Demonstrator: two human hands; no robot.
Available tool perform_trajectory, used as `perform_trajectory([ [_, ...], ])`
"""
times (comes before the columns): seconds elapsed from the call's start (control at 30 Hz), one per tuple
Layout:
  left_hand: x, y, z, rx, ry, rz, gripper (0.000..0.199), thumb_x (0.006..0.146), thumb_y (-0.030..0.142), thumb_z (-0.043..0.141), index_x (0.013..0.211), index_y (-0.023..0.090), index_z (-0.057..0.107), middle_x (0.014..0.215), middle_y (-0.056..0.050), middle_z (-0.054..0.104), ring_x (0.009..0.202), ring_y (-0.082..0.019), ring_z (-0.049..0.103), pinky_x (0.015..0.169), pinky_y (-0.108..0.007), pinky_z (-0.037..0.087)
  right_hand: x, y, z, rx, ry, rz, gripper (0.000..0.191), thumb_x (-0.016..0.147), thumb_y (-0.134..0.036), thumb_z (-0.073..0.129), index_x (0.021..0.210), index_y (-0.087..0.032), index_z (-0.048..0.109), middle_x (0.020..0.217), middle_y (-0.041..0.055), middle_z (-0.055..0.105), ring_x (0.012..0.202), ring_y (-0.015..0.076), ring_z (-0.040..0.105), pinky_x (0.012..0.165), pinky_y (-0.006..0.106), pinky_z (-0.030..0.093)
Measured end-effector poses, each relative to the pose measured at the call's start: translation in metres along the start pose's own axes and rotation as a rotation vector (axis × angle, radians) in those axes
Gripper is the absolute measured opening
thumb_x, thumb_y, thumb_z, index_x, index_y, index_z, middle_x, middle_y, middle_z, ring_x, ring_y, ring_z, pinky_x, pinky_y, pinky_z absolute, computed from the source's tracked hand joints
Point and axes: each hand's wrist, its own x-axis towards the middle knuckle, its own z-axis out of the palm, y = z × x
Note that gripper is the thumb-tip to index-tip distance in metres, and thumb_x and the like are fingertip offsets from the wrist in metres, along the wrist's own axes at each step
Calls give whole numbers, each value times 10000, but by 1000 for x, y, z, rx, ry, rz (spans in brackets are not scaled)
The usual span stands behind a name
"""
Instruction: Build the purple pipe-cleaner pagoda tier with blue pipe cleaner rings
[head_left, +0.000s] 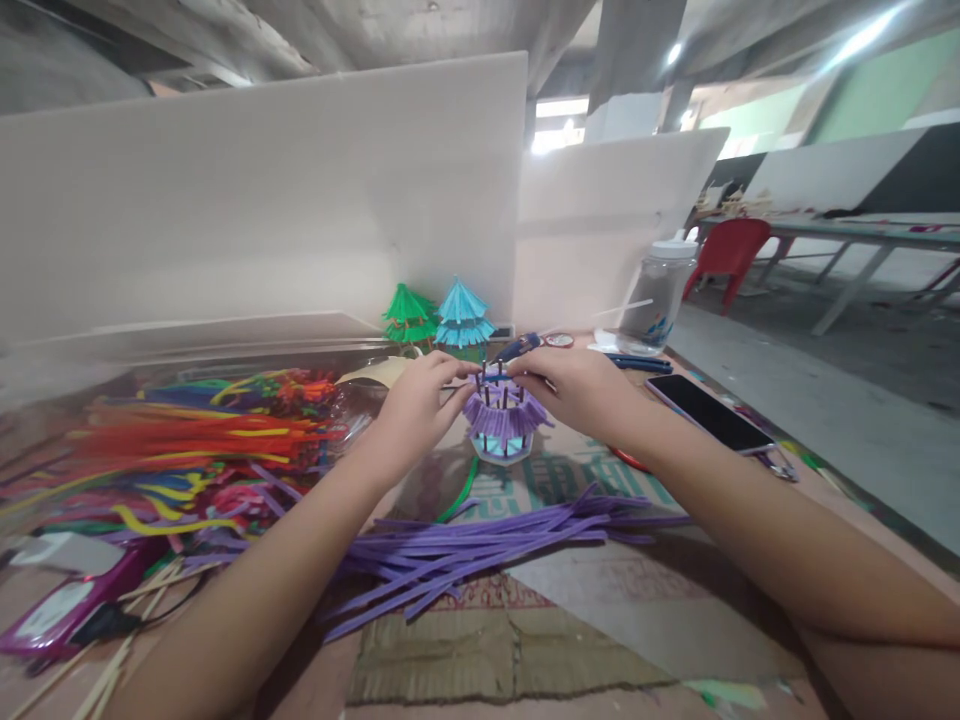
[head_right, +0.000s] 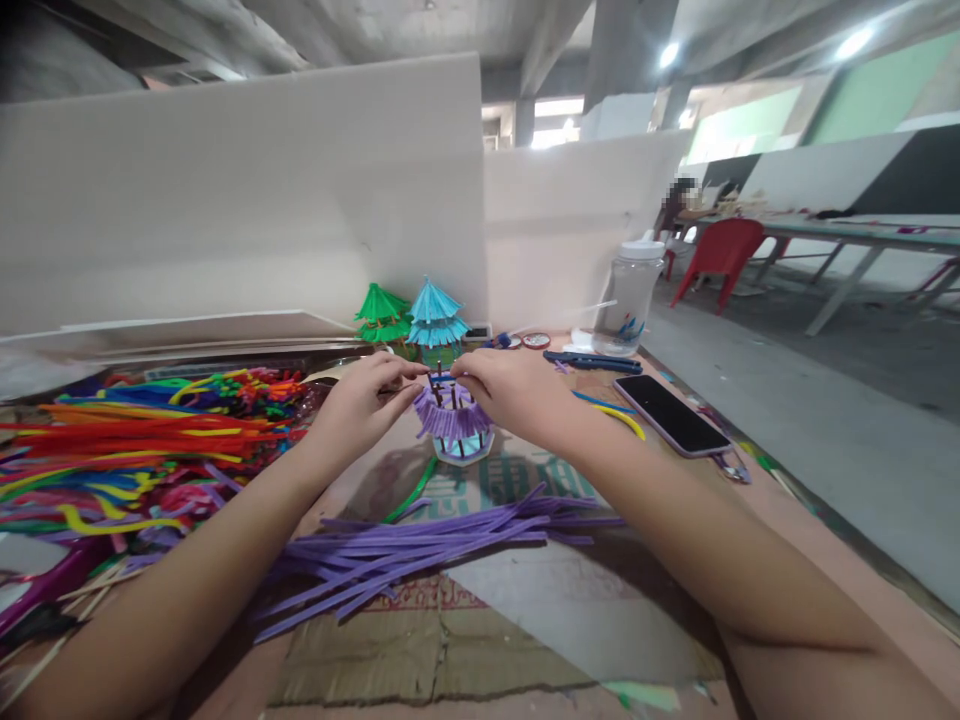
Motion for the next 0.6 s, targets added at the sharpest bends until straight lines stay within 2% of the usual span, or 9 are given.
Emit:
perform_trajectory([
  [0.2,0,-4,5,-43,-14,-6,208,959,263,579,1087,177,719,1021,-79,683,976,-219,627,884,-363,489,0,0,2,31,-24,-38,252,953,-166,540,1078,-199,757,998,49,793,883,215,732,740,307,485],
  [0.6,-3,-4,9,-4,-38,0,229,973,264,548,1112,210,722,1056,-76,675,991,-232,619,867,-372,488,-1,-1,1,0,-56,-53,271,949,-155,534,1091,-213,757,982,41,797,848,195,723,716,295,472],
])
